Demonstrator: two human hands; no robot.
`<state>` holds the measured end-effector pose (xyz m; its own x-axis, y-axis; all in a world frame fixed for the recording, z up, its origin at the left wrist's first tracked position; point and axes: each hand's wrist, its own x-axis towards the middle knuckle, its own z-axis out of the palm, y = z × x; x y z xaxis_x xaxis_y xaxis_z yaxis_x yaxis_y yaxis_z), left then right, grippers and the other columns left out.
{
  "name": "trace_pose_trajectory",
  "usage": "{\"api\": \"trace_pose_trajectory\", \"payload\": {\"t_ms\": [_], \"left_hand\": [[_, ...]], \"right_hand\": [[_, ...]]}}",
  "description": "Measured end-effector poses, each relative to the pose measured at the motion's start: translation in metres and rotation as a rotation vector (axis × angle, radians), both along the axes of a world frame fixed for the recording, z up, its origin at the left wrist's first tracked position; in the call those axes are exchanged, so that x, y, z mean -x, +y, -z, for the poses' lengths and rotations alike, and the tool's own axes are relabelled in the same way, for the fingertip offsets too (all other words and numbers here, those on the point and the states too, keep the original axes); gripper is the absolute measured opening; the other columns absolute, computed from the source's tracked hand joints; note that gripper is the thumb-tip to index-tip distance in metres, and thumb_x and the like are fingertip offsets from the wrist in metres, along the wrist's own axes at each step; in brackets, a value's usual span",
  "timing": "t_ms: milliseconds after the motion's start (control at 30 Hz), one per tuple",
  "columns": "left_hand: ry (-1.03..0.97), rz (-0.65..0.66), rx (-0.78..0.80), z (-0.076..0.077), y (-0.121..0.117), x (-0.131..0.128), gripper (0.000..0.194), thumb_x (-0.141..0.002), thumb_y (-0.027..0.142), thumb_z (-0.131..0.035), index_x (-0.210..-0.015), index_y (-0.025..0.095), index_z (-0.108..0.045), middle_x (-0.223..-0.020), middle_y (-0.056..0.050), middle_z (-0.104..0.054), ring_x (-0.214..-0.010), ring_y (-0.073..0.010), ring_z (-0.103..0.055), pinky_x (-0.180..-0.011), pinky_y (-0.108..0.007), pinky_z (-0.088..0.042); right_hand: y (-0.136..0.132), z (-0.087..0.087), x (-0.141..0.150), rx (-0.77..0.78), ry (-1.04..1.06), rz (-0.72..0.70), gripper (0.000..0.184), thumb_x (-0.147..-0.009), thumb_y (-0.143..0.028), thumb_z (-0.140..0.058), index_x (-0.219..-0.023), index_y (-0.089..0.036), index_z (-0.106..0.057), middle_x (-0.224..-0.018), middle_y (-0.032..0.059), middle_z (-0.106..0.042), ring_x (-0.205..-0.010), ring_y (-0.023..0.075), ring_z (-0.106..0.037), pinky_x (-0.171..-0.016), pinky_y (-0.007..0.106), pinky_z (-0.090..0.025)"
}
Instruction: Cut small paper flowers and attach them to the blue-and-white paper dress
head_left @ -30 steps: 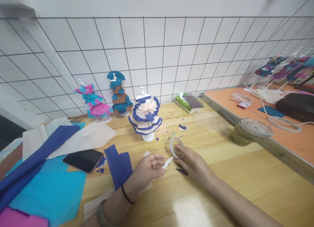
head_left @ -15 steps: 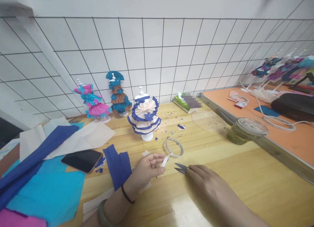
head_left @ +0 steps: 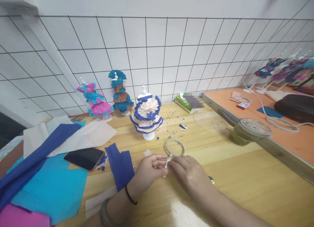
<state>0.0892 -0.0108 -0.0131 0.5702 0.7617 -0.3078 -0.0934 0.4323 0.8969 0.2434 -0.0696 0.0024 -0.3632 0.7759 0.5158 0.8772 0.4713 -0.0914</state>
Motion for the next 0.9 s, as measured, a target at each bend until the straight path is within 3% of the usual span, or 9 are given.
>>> {"api": "trace_pose_trajectory", "payload": {"t_ms": [267,467,600,767,900], "left_hand": [[0.051,-0.033,0.028,-0.006,-0.002,-0.002,0.049,-0.042,0.02,-0.082,-0.088,0.011,-0.064,-0.076,-0.008,-0.069,-0.068,-0.0154,-0.06,-0.068,-0.029,-0.045],[0.06,-0.005,-0.041,-0.003,0.0,0.0,0.048,-0.046,0.021,-0.08,-0.091,0.011,-0.064,-0.077,-0.008,-0.067,-0.066,-0.013,-0.057,-0.063,-0.026,-0.043],[0.023,0.037,-0.049,0.001,0.001,0.0,0.048,-0.048,0.019,-0.078,-0.093,0.012,-0.064,-0.08,-0.007,-0.066,-0.06,-0.0095,-0.053,-0.057,-0.023,-0.04],[0.011,0.127,-0.068,0.003,0.001,0.0,0.045,-0.052,0.02,-0.077,-0.094,0.011,-0.064,-0.081,-0.008,-0.066,-0.061,-0.009,-0.053,-0.057,-0.023,-0.04],[0.032,0.144,-0.063,0.004,0.001,0.002,0.049,-0.051,0.022,-0.078,-0.096,0.011,-0.06,-0.079,-0.008,-0.065,-0.058,-0.0086,-0.052,-0.056,-0.023,-0.04]], "right_hand": [[0.004,0.005,-0.001,0.049,-0.012,-0.026,0.036,-0.091,-0.016,-0.026,-0.074,-0.014,-0.058,-0.067,0.0076,-0.058,-0.058,0.018,-0.05,-0.055,0.029,-0.036],[0.008,0.005,-0.006,0.513,0.444,0.102,0.022,-0.088,-0.022,-0.038,-0.074,-0.017,-0.054,-0.069,0.0027,-0.057,-0.061,0.0136,-0.053,-0.057,0.024,-0.04],[0.011,0.004,-0.007,0.719,0.785,0.074,0.025,-0.087,-0.033,-0.042,-0.075,-0.015,-0.055,-0.063,-0.0005,-0.053,-0.06,0.0127,-0.05,-0.056,0.023,-0.038],[0.016,0.005,-0.009,0.854,1.048,-0.022,0.031,-0.085,-0.041,-0.045,-0.074,-0.013,-0.055,-0.063,0.0,-0.054,-0.055,0.0106,-0.046,-0.054,0.022,-0.035],[0.017,0.008,-0.011,0.828,0.973,0.005,0.034,-0.088,-0.04,-0.039,-0.071,-0.014,-0.054,-0.057,-0.0016,-0.049,-0.051,0.0101,-0.043,-0.05,0.022,-0.035]]}}
